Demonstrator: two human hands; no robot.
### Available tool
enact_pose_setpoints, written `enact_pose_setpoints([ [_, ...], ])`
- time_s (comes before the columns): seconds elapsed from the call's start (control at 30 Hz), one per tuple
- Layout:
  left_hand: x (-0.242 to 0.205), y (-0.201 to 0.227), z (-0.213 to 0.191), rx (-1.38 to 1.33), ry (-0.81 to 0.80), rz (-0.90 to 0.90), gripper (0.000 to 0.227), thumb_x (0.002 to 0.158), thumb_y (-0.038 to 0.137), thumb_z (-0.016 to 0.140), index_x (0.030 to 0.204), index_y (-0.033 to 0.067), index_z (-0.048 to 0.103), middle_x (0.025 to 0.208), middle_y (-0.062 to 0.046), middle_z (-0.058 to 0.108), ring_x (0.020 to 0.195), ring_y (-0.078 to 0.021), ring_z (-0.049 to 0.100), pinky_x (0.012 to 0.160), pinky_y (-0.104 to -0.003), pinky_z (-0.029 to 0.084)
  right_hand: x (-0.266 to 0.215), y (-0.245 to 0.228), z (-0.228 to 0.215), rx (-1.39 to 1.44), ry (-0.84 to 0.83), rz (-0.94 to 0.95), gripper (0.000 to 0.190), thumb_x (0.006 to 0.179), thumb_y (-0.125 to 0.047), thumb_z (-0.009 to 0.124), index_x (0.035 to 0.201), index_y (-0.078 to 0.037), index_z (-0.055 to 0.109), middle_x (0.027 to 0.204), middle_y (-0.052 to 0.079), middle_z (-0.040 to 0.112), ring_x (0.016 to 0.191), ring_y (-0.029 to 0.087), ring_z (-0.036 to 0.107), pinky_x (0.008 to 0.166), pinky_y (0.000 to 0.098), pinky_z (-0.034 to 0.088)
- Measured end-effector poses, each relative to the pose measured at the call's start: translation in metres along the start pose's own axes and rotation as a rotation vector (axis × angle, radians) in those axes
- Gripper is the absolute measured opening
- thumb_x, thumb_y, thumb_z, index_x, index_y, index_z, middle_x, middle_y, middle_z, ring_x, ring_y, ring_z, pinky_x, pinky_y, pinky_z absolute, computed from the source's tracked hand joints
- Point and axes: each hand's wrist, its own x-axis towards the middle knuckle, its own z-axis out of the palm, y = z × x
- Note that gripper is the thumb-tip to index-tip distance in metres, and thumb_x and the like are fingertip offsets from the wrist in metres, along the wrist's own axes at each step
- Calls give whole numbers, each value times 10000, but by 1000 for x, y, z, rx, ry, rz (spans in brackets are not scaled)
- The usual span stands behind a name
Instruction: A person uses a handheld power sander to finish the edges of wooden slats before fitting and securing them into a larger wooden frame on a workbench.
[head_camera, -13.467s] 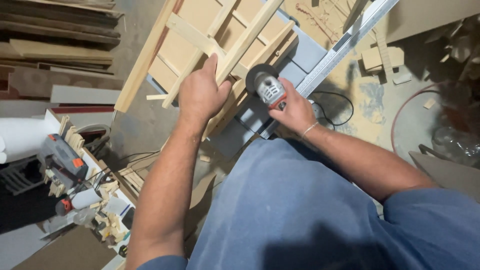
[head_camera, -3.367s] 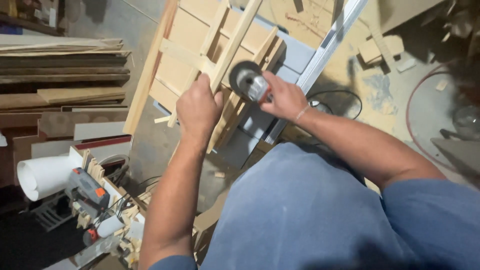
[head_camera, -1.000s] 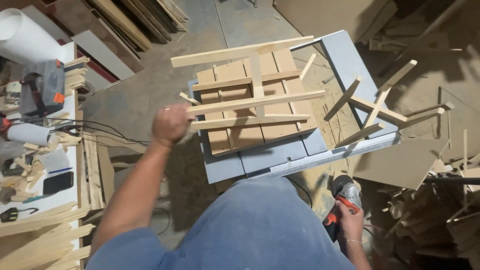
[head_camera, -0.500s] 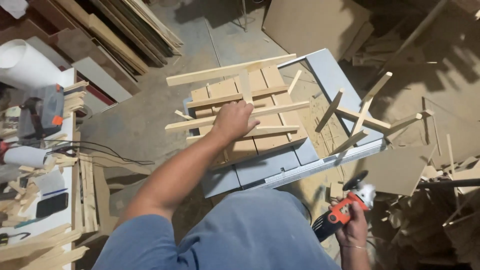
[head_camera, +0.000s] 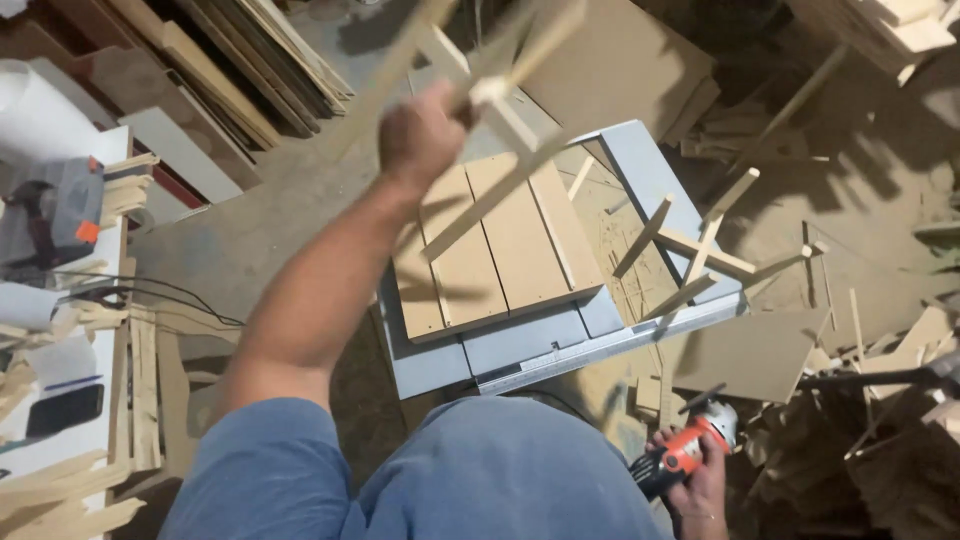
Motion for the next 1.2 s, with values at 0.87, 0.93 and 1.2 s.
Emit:
enact_pose_setpoints([
  [0.87, -192, -37, 138, -1880, 147, -1233, 511, 1022, 409, 499, 1385, 53, 547, 1294, -177, 672, 1152, -336, 647, 936, -453, 592, -28, -38, 6, -267, 134, -97, 422, 932, -549, 672, 1151, -192, 619, 991, 103, 684, 912, 264, 684, 912, 490, 550],
  [0.93, -201, -33, 152, -1852, 84, -1196, 505, 1011, 396, 528, 1401, 76, 547, 1306, -155, 674, 1107, -315, 654, 895, -397, 597, -35, -39, 9, -271, 130, -102, 394, 928, -536, 672, 1143, -208, 634, 987, 108, 686, 895, 264, 684, 918, 497, 547],
  [1.2, -244, -23, 171, -1877, -90, -1317, 540, 944, 110, 639, 1373, -100, 387, 1193, -279, 664, 1131, -360, 700, 1044, -474, 567, -56, -27, 26, -225, 149, -93, 425, 872, -522, 711, 1002, -126, 626, 922, 94, 689, 829, 232, 673, 832, 430, 560],
])
